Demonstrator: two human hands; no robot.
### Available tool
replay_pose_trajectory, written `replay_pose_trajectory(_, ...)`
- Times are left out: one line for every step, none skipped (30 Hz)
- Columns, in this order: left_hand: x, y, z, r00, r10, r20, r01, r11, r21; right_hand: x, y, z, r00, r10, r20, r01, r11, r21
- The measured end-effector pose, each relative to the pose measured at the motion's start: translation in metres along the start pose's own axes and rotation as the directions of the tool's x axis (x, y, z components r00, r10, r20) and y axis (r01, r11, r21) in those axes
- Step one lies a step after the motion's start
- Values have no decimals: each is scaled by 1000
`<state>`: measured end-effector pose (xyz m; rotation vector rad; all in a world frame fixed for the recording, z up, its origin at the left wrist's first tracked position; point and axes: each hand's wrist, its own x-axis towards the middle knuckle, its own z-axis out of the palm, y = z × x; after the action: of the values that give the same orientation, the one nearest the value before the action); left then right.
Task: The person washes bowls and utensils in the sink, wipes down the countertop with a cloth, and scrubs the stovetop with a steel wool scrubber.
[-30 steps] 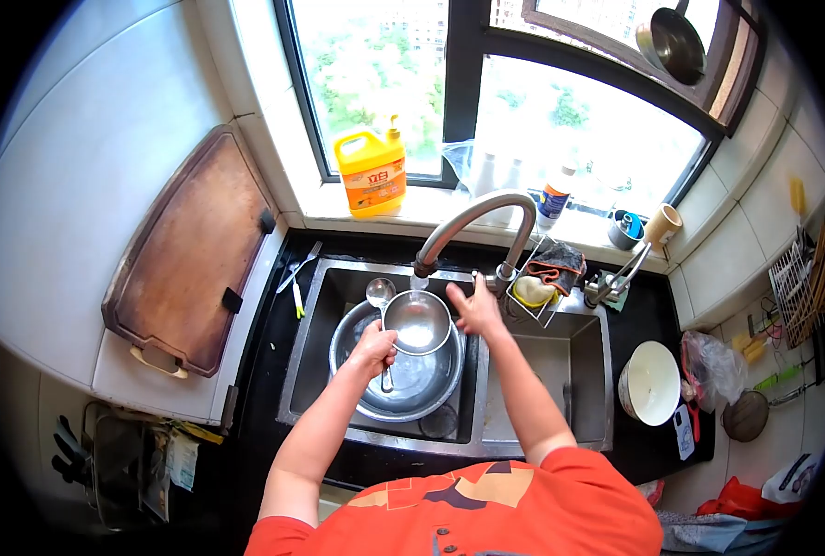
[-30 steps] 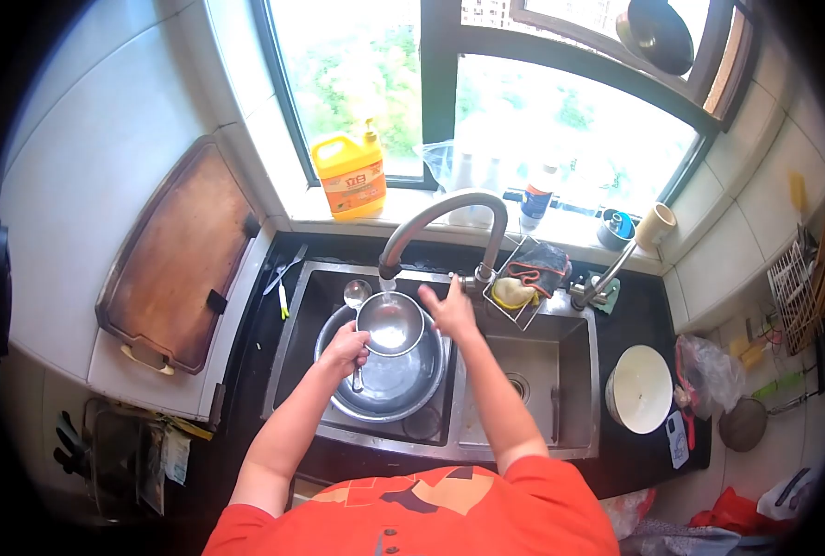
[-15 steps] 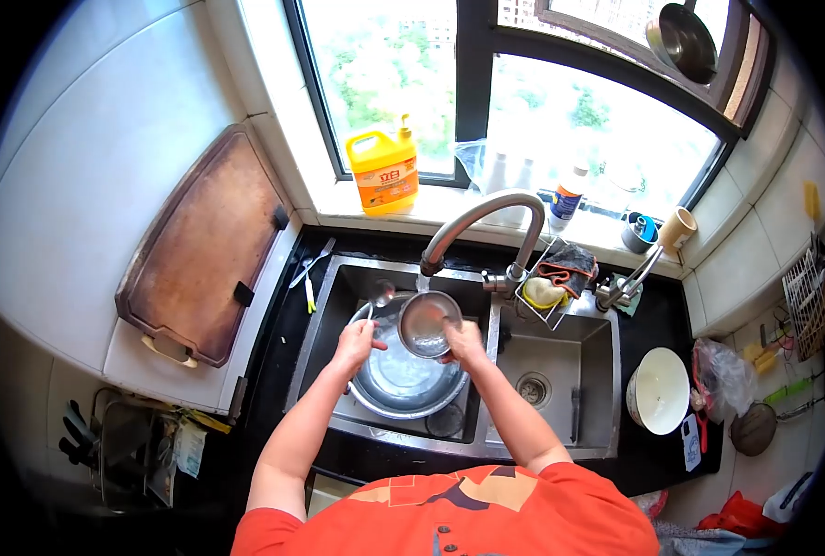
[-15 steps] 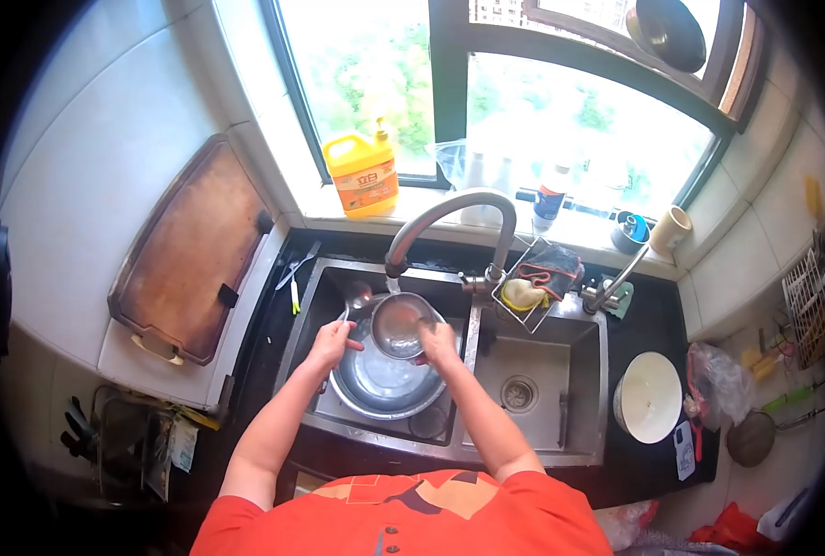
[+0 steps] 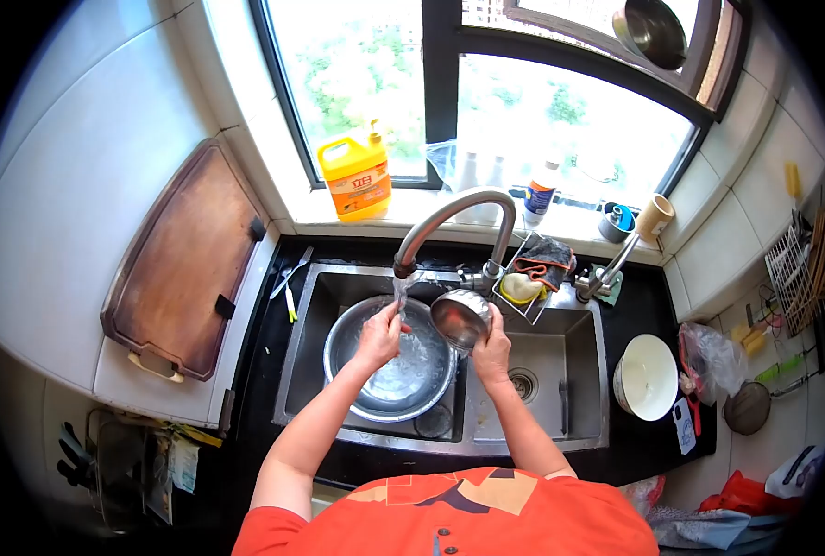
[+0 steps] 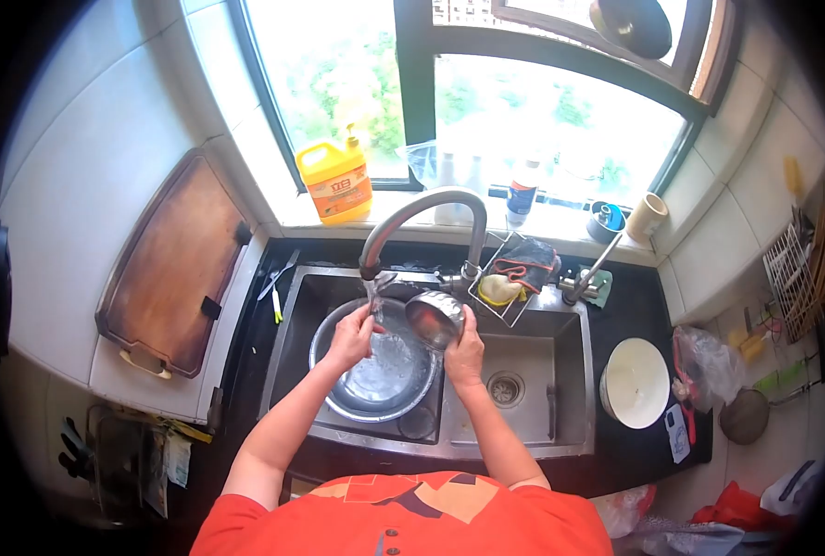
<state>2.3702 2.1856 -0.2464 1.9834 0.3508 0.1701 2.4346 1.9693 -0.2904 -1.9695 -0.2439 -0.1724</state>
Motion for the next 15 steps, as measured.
replay_pose_trajectory(1,-5,-3,1000,4,8,-4,1000,3,0,-4,0,984,-172,-50,167,982,-83)
replay_pose_trajectory(2,-11,-9,949,304,-80,-260,901,346,0,-7,0,981,-191,-22,188,978,-94)
replay_pose_trajectory(4,-15,-15,806,590,-57,-416,631,655,1,-9,1,977,-211,6,211,972,-104)
replay_pose_trajectory(4,-7,-23,820,571,-53,-362,587,724,2,-11,4,969,-245,32,247,959,-141)
replay_pose_trajectory(2,0,-31,818,570,-81,-294,534,793,5,-13,6,970,-243,27,244,959,-142)
replay_pose_trajectory(0,8,-41,814,563,-142,-230,537,811,10,-17,10,938,-347,14,346,930,-120)
replay_pose_trajectory(-2,12,-50,806,556,-203,-167,541,824,14,-21,14,894,-448,0,446,889,-102)
replay_pose_trajectory(-4,10,-56,791,539,-289,-118,598,792,18,-27,22,871,-490,20,489,864,-124)
replay_pose_trajectory(-6,7,-61,772,515,-373,-72,654,753,24,-30,32,824,-565,46,566,813,-137)
replay_pose_trajectory(-7,4,-65,736,515,-440,-71,705,706,29,-35,42,787,-607,107,616,775,-140)
replay_pose_trajectory(-9,1,-66,719,490,-493,-47,742,669,34,-41,51,745,-646,166,666,733,-137)
replay_pose_trajectory(-12,-2,-67,725,440,-530,-42,796,604,40,-45,61,716,-668,205,695,709,-117)
replay_pose_trajectory(-15,-5,-68,730,389,-563,-35,843,537,49,-47,69,684,-689,242,723,685,-94)
replay_pose_trajectory(-18,-9,-70,801,169,-574,99,909,405,61,-47,73,633,-731,255,772,623,-128)
replay_pose_trajectory(-15,-30,-69,795,195,-575,-23,956,292,74,-45,79,597,-752,278,802,566,-192)
